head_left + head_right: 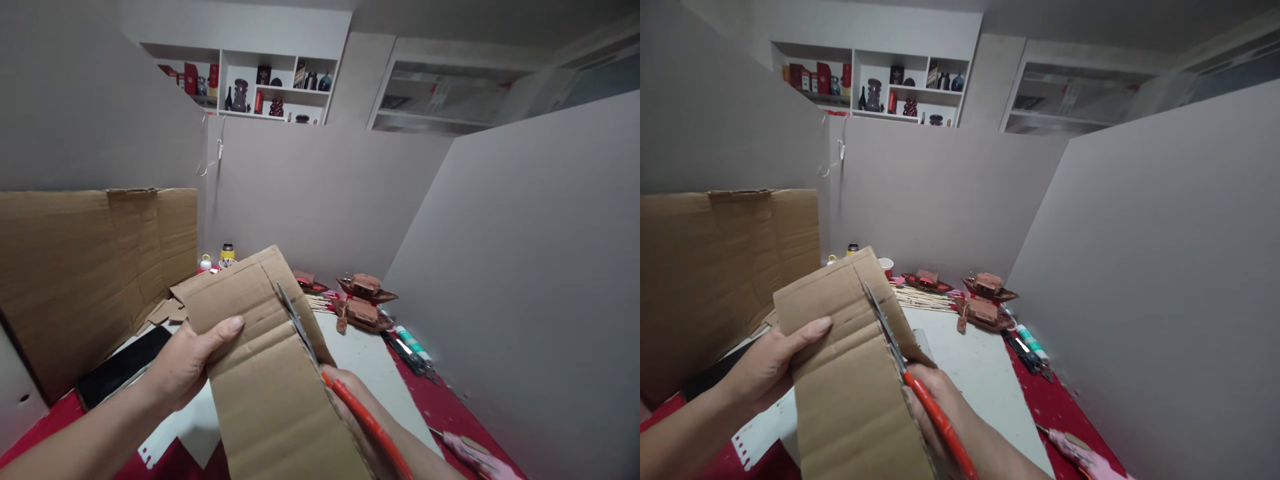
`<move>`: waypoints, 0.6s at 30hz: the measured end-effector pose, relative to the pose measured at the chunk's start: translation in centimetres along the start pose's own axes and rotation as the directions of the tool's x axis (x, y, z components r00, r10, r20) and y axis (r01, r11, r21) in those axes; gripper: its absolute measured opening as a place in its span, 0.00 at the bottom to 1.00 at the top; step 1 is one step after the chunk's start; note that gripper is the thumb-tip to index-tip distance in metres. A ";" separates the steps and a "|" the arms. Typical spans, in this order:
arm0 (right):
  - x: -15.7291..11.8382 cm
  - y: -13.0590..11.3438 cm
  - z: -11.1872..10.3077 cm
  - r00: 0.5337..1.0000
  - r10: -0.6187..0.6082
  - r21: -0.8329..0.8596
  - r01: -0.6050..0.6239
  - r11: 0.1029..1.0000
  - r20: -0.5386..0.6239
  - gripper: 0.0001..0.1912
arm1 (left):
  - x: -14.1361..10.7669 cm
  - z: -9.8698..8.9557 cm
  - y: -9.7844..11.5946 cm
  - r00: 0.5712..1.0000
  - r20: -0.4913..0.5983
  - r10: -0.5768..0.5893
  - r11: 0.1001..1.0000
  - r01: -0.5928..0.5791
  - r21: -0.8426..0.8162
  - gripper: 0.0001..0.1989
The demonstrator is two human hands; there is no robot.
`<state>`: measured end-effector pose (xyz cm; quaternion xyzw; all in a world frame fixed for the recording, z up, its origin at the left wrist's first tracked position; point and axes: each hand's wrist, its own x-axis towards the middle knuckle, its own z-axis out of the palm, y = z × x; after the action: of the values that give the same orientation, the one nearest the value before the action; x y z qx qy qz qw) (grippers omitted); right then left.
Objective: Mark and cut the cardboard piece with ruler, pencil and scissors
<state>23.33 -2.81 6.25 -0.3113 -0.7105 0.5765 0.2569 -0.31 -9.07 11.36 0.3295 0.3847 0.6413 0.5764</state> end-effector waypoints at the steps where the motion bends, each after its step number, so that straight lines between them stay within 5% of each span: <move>1: 0.0 0.2 -0.1 0.999 0.019 0.014 -0.018 1.000 -0.027 0.25 | -0.1 0.1 -0.1 1.000 -0.001 0.004 1.000 -0.004 0.002 0.28; 18: -0.9 -1.1 0.8 0.981 0.178 0.136 -0.167 0.976 -0.071 0.30 | 0.1 -0.6 -1.2 0.999 0.036 -0.003 0.999 0.005 -0.031 0.34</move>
<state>23.23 -4.15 7.21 -0.3783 -0.6305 0.6281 0.2549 -0.27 -8.98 10.03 0.3311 0.3648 0.6401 0.5896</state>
